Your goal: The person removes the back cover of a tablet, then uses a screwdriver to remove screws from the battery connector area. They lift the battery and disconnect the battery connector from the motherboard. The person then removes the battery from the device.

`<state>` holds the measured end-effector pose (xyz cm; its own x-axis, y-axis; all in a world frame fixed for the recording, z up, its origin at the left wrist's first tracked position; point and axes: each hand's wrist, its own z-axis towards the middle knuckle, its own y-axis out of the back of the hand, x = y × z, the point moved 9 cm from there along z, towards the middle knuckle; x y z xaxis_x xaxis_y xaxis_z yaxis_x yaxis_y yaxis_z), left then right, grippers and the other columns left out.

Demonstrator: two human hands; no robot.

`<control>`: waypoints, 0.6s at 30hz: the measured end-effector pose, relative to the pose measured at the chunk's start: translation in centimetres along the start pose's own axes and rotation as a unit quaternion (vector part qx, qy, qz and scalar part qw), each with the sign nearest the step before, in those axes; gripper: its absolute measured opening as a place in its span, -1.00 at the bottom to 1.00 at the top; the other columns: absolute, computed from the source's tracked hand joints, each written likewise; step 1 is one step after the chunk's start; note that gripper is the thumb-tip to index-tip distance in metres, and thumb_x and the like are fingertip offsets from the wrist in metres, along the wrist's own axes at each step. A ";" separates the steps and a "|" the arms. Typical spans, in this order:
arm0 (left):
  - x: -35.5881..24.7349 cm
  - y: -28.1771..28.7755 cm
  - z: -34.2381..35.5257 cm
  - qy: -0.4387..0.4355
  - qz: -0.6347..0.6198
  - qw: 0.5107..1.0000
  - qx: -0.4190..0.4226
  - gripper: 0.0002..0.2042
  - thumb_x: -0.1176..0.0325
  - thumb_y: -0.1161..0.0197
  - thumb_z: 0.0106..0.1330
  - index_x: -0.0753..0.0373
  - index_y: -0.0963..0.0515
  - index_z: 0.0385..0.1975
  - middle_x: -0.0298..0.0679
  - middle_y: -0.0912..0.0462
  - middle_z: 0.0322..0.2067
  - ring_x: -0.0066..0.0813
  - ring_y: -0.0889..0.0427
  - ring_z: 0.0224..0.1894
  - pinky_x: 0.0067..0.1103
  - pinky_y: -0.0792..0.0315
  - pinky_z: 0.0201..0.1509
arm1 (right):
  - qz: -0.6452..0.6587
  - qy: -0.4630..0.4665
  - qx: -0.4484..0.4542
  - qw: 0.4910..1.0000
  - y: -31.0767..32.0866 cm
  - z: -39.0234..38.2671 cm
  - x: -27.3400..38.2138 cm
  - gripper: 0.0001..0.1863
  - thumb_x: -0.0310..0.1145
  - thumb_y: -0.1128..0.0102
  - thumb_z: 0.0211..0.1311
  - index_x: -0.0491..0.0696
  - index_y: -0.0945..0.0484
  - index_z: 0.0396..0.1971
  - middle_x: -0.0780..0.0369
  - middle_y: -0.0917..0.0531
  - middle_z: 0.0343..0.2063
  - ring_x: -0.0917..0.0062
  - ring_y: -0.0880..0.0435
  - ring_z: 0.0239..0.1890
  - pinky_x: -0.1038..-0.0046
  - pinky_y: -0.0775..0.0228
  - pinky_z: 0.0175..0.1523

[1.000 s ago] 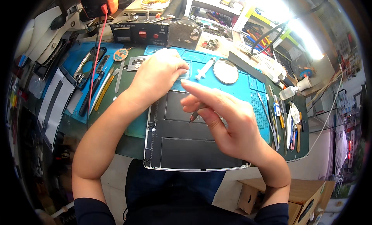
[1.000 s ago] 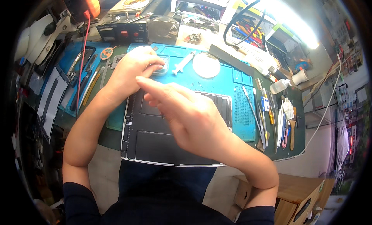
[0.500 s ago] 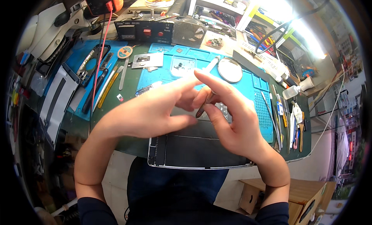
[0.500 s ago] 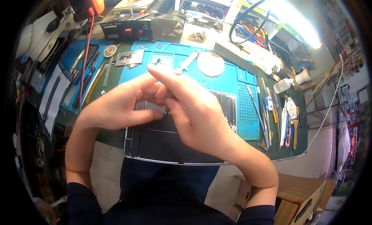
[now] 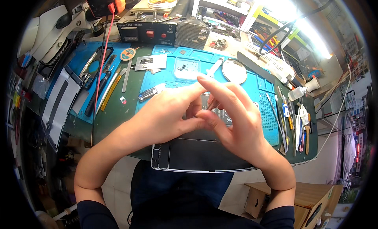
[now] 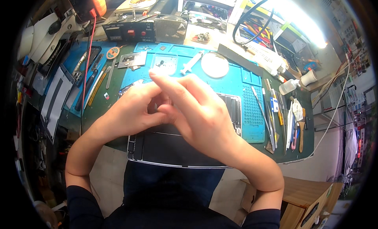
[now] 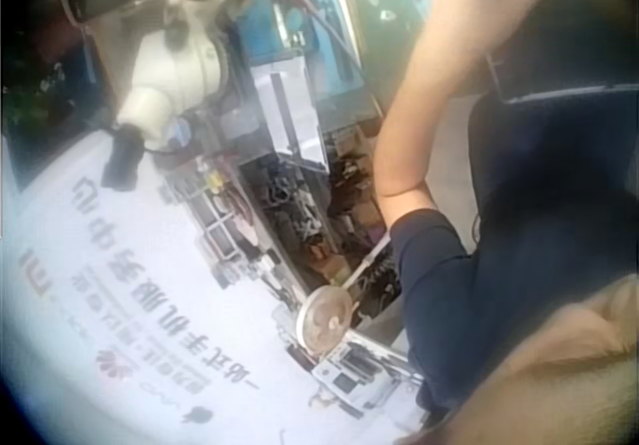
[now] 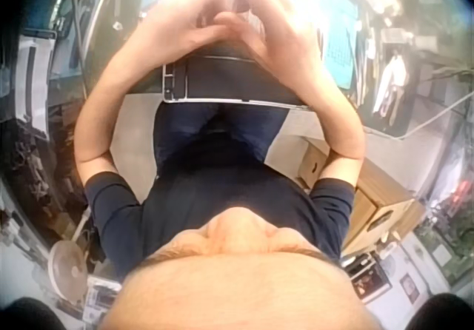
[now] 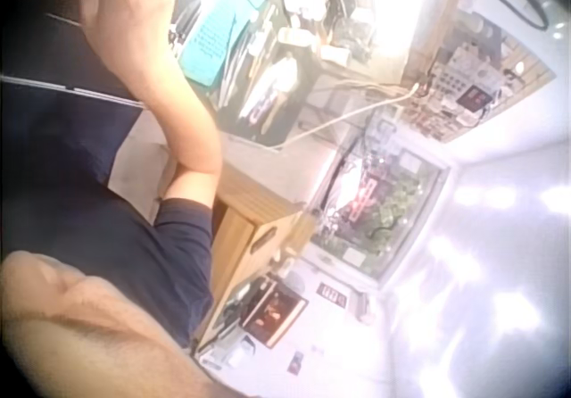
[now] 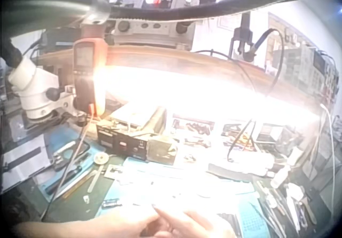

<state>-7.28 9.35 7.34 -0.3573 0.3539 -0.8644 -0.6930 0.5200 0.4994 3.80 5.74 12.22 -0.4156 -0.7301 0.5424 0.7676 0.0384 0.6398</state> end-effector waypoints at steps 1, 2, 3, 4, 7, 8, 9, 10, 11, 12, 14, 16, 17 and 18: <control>0.4 -0.2 -0.1 0.032 0.002 0.999 0.020 -0.68 0.38 -0.54 0.22 0.32 -0.59 -0.11 -0.18 -0.68 -0.32 -0.31 -0.68 -0.25 -0.44 -0.53 -0.16 | -0.001 -0.017 0.006 1.000 -0.1 -0.1 -0.4 -0.35 -0.73 -0.21 0.28 -0.08 -0.49 0.40 0.12 -0.65 -0.22 0.33 -0.70 -0.25 0.35 -0.62 -0.11; -0.1 0.0 -0.2 -0.018 0.035 0.999 0.003 -0.70 0.38 -0.54 0.22 0.31 -0.60 -0.14 -0.18 -0.68 -0.34 -0.28 -0.68 -0.26 -0.43 -0.53 -0.16 | 0.011 -0.009 -0.003 1.000 0.1 -0.1 -0.3 -0.35 -0.73 -0.21 0.27 -0.09 -0.48 0.39 0.13 -0.66 -0.22 0.35 -0.70 -0.25 0.37 -0.61 -0.12; -0.2 0.1 -0.5 -0.068 0.069 0.995 -0.014 -0.73 0.37 -0.53 0.22 0.30 -0.61 -0.18 -0.17 -0.67 -0.35 -0.24 -0.68 -0.26 -0.42 -0.52 -0.17 | 0.022 -0.001 -0.012 1.000 0.3 0.0 -0.2 -0.35 -0.74 -0.21 0.27 -0.11 -0.48 0.39 0.13 -0.66 -0.23 0.37 -0.70 -0.26 0.39 -0.61 -0.13; -0.4 0.1 -0.7 -0.119 0.101 0.987 -0.030 -0.75 0.37 -0.53 0.22 0.29 -0.62 -0.21 -0.17 -0.67 -0.36 -0.21 -0.68 -0.26 -0.40 -0.52 -0.18 | 0.032 0.005 -0.021 0.999 0.5 0.0 -0.1 -0.35 -0.75 -0.21 0.26 -0.13 -0.48 0.39 0.13 -0.67 -0.23 0.38 -0.70 -0.26 0.40 -0.61 -0.14; 0.1 -0.1 -0.9 -0.147 0.139 0.979 -0.034 -0.80 0.36 -0.51 0.22 0.27 -0.63 -0.30 -0.14 -0.66 -0.37 -0.10 -0.67 -0.25 -0.34 -0.52 -0.17 | 0.057 0.028 -0.084 0.994 1.4 -0.2 -0.5 -0.34 -0.76 -0.23 0.25 -0.18 -0.46 0.39 0.15 -0.68 -0.24 0.44 -0.70 -0.25 0.43 -0.61 -0.17; 0.2 0.3 -0.7 -0.147 0.157 0.975 -0.056 -0.82 0.36 -0.50 0.23 0.27 -0.63 -0.31 -0.14 -0.66 -0.37 -0.09 -0.67 -0.25 -0.32 -0.52 -0.16 | 0.063 0.032 -0.105 0.992 1.6 -0.4 -0.7 -0.34 -0.76 -0.24 0.25 -0.20 -0.45 0.39 0.15 -0.68 -0.24 0.46 -0.70 -0.25 0.44 -0.61 -0.17; 0.2 0.7 -0.5 -0.147 0.174 0.970 -0.079 -0.83 0.37 -0.48 0.24 0.26 -0.63 -0.33 -0.14 -0.66 -0.36 -0.09 -0.67 -0.24 -0.31 -0.52 -0.15 | 0.065 0.030 -0.127 0.989 1.8 -0.6 -1.1 -0.34 -0.77 -0.24 0.24 -0.22 -0.45 0.39 0.16 -0.68 -0.25 0.47 -0.70 -0.25 0.45 -0.61 -0.17; 0.2 1.2 -0.3 -0.147 0.191 0.965 -0.101 -0.85 0.38 -0.47 0.24 0.26 -0.63 -0.34 -0.14 -0.66 -0.36 -0.08 -0.67 -0.24 -0.29 -0.52 -0.14 | 0.075 0.025 -0.130 0.988 1.8 -0.7 -1.2 -0.33 -0.77 -0.23 0.25 -0.22 -0.44 0.40 0.16 -0.67 -0.25 0.48 -0.70 -0.25 0.46 -0.62 -0.17; 0.3 1.7 0.1 -0.131 0.234 0.957 -0.107 -0.87 0.38 -0.45 0.26 0.25 -0.63 -0.33 -0.15 -0.66 -0.36 -0.09 -0.67 -0.22 -0.28 -0.52 -0.11 | 0.084 0.020 -0.133 0.987 1.8 -0.8 -1.4 -0.33 -0.77 -0.23 0.26 -0.22 -0.43 0.41 0.17 -0.67 -0.26 0.48 -0.70 -0.25 0.46 -0.62 -0.17; 0.7 2.4 0.7 -0.118 0.276 0.946 -0.125 -0.88 0.38 -0.43 0.28 0.24 -0.64 -0.33 -0.16 -0.66 -0.34 -0.10 -0.67 -0.17 -0.29 -0.53 -0.08 | 0.093 0.015 -0.137 0.986 1.8 -0.8 -1.6 -0.33 -0.77 -0.22 0.26 -0.22 -0.42 0.41 0.17 -0.66 -0.26 0.49 -0.70 -0.25 0.47 -0.62 -0.17; 1.0 4.1 1.9 -0.126 0.315 0.926 -0.165 -0.90 0.38 -0.40 0.30 0.24 -0.66 -0.31 -0.16 -0.65 -0.31 -0.11 -0.66 -0.12 -0.28 -0.53 -0.05 | 0.119 -0.011 -0.085 0.989 0.7 -0.9 -1.4 -0.33 -0.78 -0.20 0.26 -0.21 -0.42 0.42 0.17 -0.65 -0.28 0.48 -0.70 -0.26 0.47 -0.61 -0.16; 1.1 4.8 3.4 -0.158 0.316 0.917 -0.187 -0.91 0.39 -0.38 0.31 0.25 -0.68 -0.30 -0.16 -0.65 -0.29 -0.11 -0.66 -0.11 -0.28 -0.53 -0.03 | 0.113 -0.023 -0.034 0.993 0.2 -1.2 -0.7 -0.32 -0.78 -0.17 0.25 -0.20 -0.41 0.42 0.17 -0.63 -0.29 0.47 -0.68 -0.28 0.45 -0.59 -0.15; 1.5 5.0 3.8 -0.167 0.320 0.911 -0.199 -0.91 0.39 -0.37 0.32 0.26 -0.68 -0.29 -0.15 -0.65 -0.28 -0.10 -0.66 -0.10 -0.28 -0.53 -0.01 | 0.116 -0.021 -0.010 0.993 -0.2 -1.2 -0.5 -0.31 -0.78 -0.16 0.24 -0.20 -0.41 0.42 0.16 -0.62 -0.29 0.46 -0.67 -0.29 0.45 -0.59 -0.15; 2.1 5.0 4.2 -0.166 0.322 0.912 -0.193 -0.91 0.39 -0.36 0.32 0.26 -0.69 -0.29 -0.15 -0.65 -0.28 -0.10 -0.66 -0.10 -0.28 -0.52 0.00 | 0.118 -0.020 0.013 0.993 -0.7 -1.2 -0.3 -0.31 -0.79 -0.16 0.23 -0.19 -0.41 0.42 0.16 -0.62 -0.29 0.45 -0.67 -0.30 0.44 -0.58 -0.14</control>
<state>-8.86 15.93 8.32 -0.6028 0.7385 -0.3019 -0.5988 -0.1686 0.7830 3.98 5.16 10.94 -0.2443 -0.6712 0.6998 0.8331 0.2240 0.5057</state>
